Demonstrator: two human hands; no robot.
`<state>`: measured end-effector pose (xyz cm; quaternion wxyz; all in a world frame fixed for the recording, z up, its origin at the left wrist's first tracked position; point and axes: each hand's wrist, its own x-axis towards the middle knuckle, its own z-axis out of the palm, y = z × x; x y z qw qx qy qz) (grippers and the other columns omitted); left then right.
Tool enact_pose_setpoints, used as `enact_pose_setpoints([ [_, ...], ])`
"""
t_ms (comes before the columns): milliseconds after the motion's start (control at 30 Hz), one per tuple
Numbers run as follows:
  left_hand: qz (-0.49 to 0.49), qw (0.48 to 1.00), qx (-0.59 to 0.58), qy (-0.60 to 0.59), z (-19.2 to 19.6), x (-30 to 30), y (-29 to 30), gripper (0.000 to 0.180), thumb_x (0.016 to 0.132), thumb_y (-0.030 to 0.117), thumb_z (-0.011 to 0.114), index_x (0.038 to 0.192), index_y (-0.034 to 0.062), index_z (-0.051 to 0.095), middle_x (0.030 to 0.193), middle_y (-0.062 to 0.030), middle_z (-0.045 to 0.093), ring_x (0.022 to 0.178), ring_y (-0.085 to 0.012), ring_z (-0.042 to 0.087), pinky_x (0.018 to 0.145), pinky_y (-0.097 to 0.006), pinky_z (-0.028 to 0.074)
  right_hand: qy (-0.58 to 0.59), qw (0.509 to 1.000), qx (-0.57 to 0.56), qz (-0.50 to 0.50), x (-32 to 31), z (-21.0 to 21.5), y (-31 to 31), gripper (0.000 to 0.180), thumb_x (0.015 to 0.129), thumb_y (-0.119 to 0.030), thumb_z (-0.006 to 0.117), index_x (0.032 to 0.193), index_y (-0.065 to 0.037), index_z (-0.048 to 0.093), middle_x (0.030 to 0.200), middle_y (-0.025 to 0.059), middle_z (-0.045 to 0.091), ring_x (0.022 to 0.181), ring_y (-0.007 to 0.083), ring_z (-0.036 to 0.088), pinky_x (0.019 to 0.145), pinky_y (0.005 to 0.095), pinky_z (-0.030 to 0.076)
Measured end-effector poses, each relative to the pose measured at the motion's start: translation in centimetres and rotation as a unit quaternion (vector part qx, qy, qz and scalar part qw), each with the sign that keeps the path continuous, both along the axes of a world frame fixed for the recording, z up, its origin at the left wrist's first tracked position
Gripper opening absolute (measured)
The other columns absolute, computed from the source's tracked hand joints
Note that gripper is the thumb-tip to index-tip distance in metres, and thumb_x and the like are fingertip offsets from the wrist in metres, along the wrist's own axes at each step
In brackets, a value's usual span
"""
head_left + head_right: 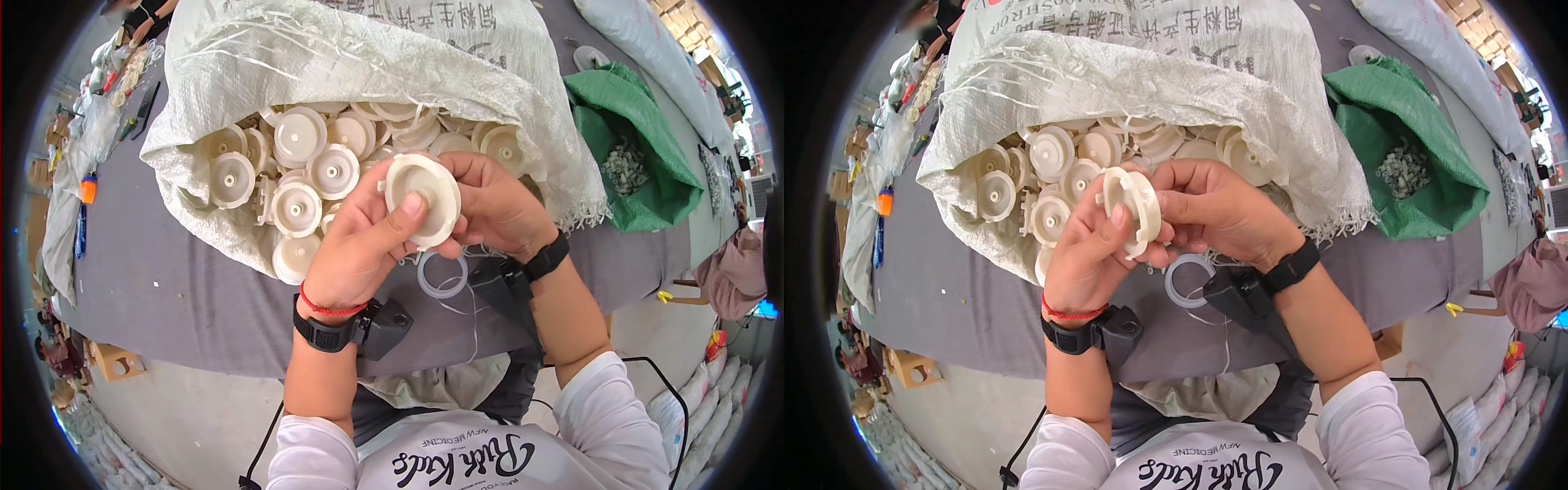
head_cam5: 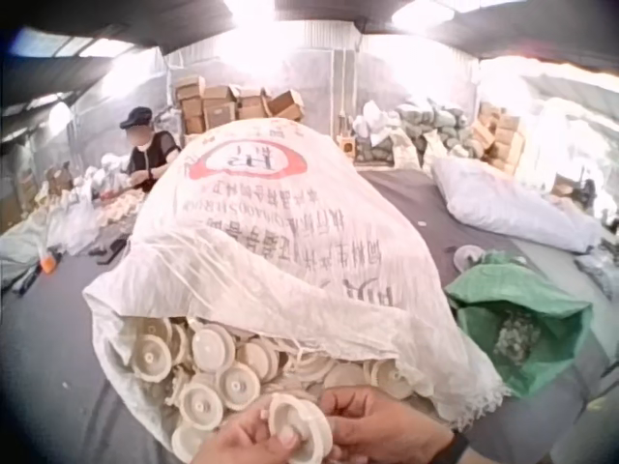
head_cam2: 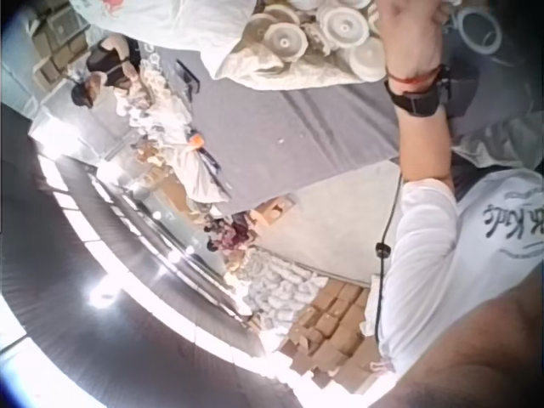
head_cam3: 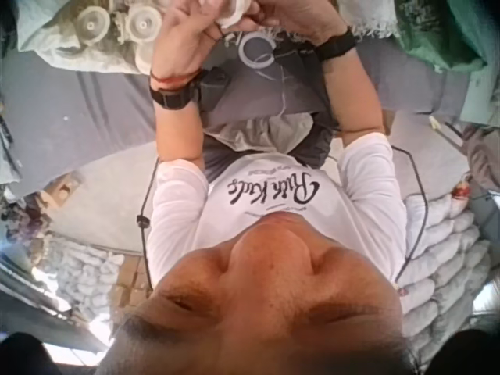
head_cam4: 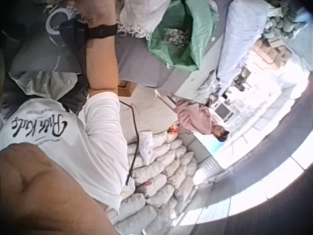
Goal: Assembling small white plastic components by hand in a workshop setting.
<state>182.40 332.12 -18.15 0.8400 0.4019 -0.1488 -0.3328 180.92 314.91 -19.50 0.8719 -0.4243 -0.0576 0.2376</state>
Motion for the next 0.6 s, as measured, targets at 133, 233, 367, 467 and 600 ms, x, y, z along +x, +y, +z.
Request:
enact_pose_setpoints([
  [133,-0.005,1.0,0.004,0.012,0.0,-0.1,0.1,0.041,0.088,0.017,0.048,0.123,0.0021,0.033,0.096,-0.0114,0.055,0.083,-0.0208,0.06,0.069,-0.03,0.054,-0.014,0.999,-0.03,-0.018,-0.2,0.1,-0.1,0.015,0.085,-0.016,0.055,0.085,-0.001,0.055,0.063,0.0012,0.055,0.047,0.0043,0.048,0.04,0.0148,0.034],
  [233,0.012,1.0,0.025,0.004,0.0,0.1,0.1,0.041,0.088,0.017,0.048,0.123,0.0018,0.034,0.097,-0.0111,0.055,0.086,-0.0203,0.06,0.069,-0.03,0.054,-0.044,0.986,-0.119,-0.111,-0.3,0.6,0.5,0.015,0.085,-0.015,0.054,0.089,0.0,0.057,0.064,0.0007,0.055,0.049,0.0044,0.049,0.04,0.0149,0.035],
  [367,0.029,0.999,0.039,0.019,0.2,0.1,-0.1,0.04,0.089,0.019,0.047,0.123,0.0023,0.034,0.097,-0.0116,0.056,0.086,-0.0198,0.06,0.071,-0.031,0.053,-0.061,0.98,-0.119,-0.146,-0.2,-0.2,1.0,0.017,0.085,-0.015,0.053,0.091,0.0,0.057,0.066,0.0007,0.056,0.05,0.0046,0.05,0.042,0.0156,0.037],
  [467,-0.021,0.999,-0.02,0.034,0.0,0.6,0.4,0.04,0.09,0.021,0.045,0.124,0.0031,0.034,0.097,-0.0127,0.057,0.085,-0.0201,0.06,0.072,-0.031,0.053,-0.038,0.989,-0.053,-0.13,-0.2,-0.3,1.3,0.017,0.085,-0.015,0.053,0.09,0.0,0.057,0.067,0.0009,0.057,0.051,0.0044,0.051,0.042,0.016,0.038],
  [600,-0.04,0.995,-0.07,0.064,-0.1,0.6,0.5,0.035,0.09,0.019,0.046,0.117,-0.0006,0.037,0.098,-0.0127,0.056,0.088,-0.0204,0.06,0.074,-0.03,0.053,-0.068,0.985,-0.092,-0.13,-0.4,0.2,1.4,0.017,0.086,-0.016,0.051,0.09,0.0,0.057,0.067,0.0,0.056,0.052,0.0044,0.052,0.042,0.0161,0.037],
])
